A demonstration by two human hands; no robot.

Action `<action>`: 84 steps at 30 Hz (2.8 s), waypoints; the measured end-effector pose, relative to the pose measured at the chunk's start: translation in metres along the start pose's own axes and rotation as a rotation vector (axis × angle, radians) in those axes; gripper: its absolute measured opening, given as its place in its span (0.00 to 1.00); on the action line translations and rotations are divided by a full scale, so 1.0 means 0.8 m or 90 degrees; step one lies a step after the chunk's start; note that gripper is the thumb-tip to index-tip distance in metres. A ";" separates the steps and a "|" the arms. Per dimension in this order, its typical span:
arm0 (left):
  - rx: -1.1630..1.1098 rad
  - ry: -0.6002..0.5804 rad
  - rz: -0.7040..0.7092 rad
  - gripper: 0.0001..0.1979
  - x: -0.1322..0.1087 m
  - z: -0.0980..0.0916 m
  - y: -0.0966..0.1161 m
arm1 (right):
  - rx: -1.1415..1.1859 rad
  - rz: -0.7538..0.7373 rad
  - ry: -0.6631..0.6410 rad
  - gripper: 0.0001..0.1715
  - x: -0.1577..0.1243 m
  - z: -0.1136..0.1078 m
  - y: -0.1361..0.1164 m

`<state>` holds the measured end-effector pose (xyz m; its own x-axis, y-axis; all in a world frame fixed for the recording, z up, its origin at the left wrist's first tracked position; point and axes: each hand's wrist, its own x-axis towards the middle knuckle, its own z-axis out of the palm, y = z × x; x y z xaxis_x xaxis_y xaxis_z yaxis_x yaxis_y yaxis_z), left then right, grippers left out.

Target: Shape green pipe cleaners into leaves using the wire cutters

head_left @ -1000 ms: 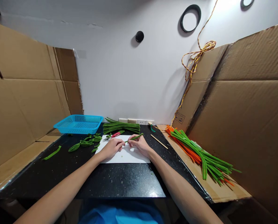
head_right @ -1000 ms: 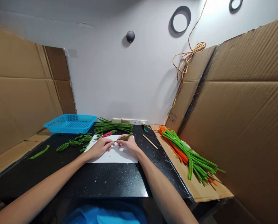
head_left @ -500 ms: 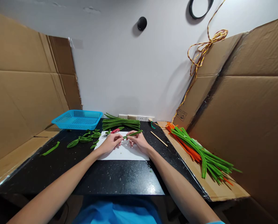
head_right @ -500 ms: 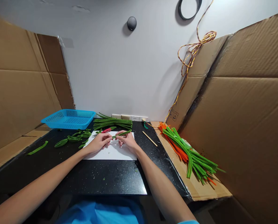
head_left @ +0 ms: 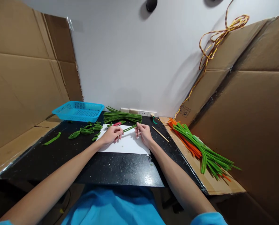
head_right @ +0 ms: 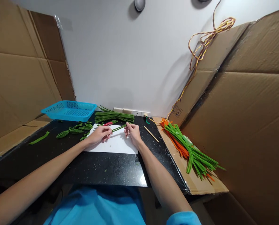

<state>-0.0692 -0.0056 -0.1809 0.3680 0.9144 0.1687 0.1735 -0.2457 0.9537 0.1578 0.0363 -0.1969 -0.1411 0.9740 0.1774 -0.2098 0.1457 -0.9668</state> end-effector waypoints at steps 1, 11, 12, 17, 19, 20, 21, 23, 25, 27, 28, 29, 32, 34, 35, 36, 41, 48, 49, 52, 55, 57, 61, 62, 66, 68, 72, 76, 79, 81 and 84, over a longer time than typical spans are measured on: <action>-0.007 -0.009 -0.004 0.17 0.000 -0.001 0.001 | -0.004 0.000 0.003 0.32 0.000 -0.001 -0.001; 0.040 -0.024 0.033 0.12 -0.002 -0.009 0.002 | -0.024 0.021 0.006 0.29 0.001 -0.015 -0.008; 0.053 -0.021 0.040 0.12 -0.002 -0.009 0.002 | -0.029 0.026 0.001 0.30 0.002 -0.017 -0.007; 0.136 -0.006 0.056 0.11 -0.002 -0.010 -0.002 | -0.046 0.038 -0.027 0.31 0.005 -0.023 -0.004; 0.182 0.011 0.065 0.11 -0.001 -0.010 -0.002 | -0.055 0.034 -0.041 0.31 0.004 -0.023 -0.005; 0.209 0.024 0.073 0.11 -0.001 -0.010 -0.002 | -0.060 0.029 -0.045 0.32 0.003 -0.023 -0.006; 0.236 0.037 0.082 0.11 -0.001 -0.010 -0.001 | -0.066 0.022 -0.046 0.32 0.002 -0.023 -0.007; 0.289 0.065 0.100 0.10 -0.001 -0.010 0.002 | -0.082 0.002 -0.041 0.31 -0.001 -0.021 -0.009; 0.331 0.090 0.115 0.10 -0.001 -0.011 0.006 | -0.103 -0.022 -0.034 0.30 -0.003 -0.017 -0.012; 0.358 0.096 0.129 0.10 -0.002 -0.010 0.010 | -0.128 -0.047 -0.033 0.29 -0.006 -0.011 -0.014; 0.365 0.093 0.136 0.10 -0.002 -0.009 0.013 | -0.140 -0.058 -0.038 0.29 -0.007 -0.007 -0.015; 0.369 0.088 0.143 0.11 -0.003 -0.008 0.015 | -0.151 -0.067 -0.046 0.29 -0.009 -0.003 -0.016; 0.360 0.083 0.160 0.13 -0.005 -0.002 0.021 | -0.173 -0.082 -0.083 0.30 -0.017 0.013 -0.018; 0.346 0.087 0.163 0.13 -0.006 0.002 0.023 | -0.176 -0.083 -0.107 0.30 -0.024 0.024 -0.018; 0.335 0.085 0.160 0.12 -0.006 0.004 0.024 | -0.175 -0.081 -0.117 0.30 -0.027 0.029 -0.018; 0.324 0.082 0.155 0.11 -0.007 0.005 0.024 | -0.174 -0.079 -0.126 0.30 -0.030 0.033 -0.017; 0.239 0.065 0.120 0.15 -0.006 0.006 0.023 | -0.171 -0.081 -0.155 0.30 -0.036 0.044 -0.015; 0.022 -0.042 0.028 0.23 -0.004 0.004 0.019 | -0.178 -0.118 -0.172 0.32 -0.032 0.044 -0.021; -0.015 -0.057 0.017 0.24 -0.004 0.004 0.021 | -0.178 -0.129 -0.170 0.32 -0.033 0.045 -0.023; -0.107 -0.088 -0.004 0.25 -0.006 0.004 0.027 | -0.178 -0.163 -0.155 0.30 -0.038 0.052 -0.031; -0.162 -0.088 -0.009 0.24 -0.006 0.004 0.032 | -0.180 -0.200 -0.125 0.28 -0.043 0.057 -0.037; -0.175 -0.074 -0.007 0.24 -0.006 0.005 0.031 | -0.187 -0.212 -0.111 0.28 -0.045 0.058 -0.038; -0.161 -0.024 0.005 0.22 -0.003 0.006 0.023 | -0.191 -0.190 -0.133 0.30 -0.043 0.052 -0.033; -0.155 -0.013 0.010 0.22 -0.003 0.007 0.021 | -0.190 -0.183 -0.143 0.30 -0.042 0.051 -0.031; -0.147 -0.003 0.015 0.22 -0.002 0.010 0.018 | -0.177 -0.171 -0.168 0.29 -0.040 0.048 -0.028; -0.155 -0.011 0.012 0.23 -0.003 0.009 0.020 | -0.163 -0.175 -0.173 0.28 -0.040 0.050 -0.031; -0.176 -0.035 0.005 0.25 -0.006 0.006 0.027 | -0.140 -0.182 -0.172 0.27 -0.041 0.053 -0.036; -0.160 -0.029 0.010 0.22 -0.006 0.009 0.027 | -0.139 -0.176 -0.150 0.27 -0.037 0.052 -0.035; -0.132 -0.004 0.019 0.20 -0.004 0.017 0.024 | -0.141 -0.189 -0.086 0.28 -0.031 0.045 -0.033; -0.113 -0.002 0.024 0.19 -0.004 0.023 0.022 | -0.143 -0.206 -0.025 0.28 -0.027 0.038 -0.034; -0.092 -0.006 0.028 0.18 -0.003 0.029 0.019 | -0.150 -0.228 0.053 0.28 -0.022 0.026 -0.039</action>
<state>-0.0460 -0.0191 -0.1724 0.3817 0.9002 0.2097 0.0240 -0.2365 0.9713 0.1467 0.0111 -0.1665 -0.0186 0.8642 0.5028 -0.0029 0.5028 -0.8644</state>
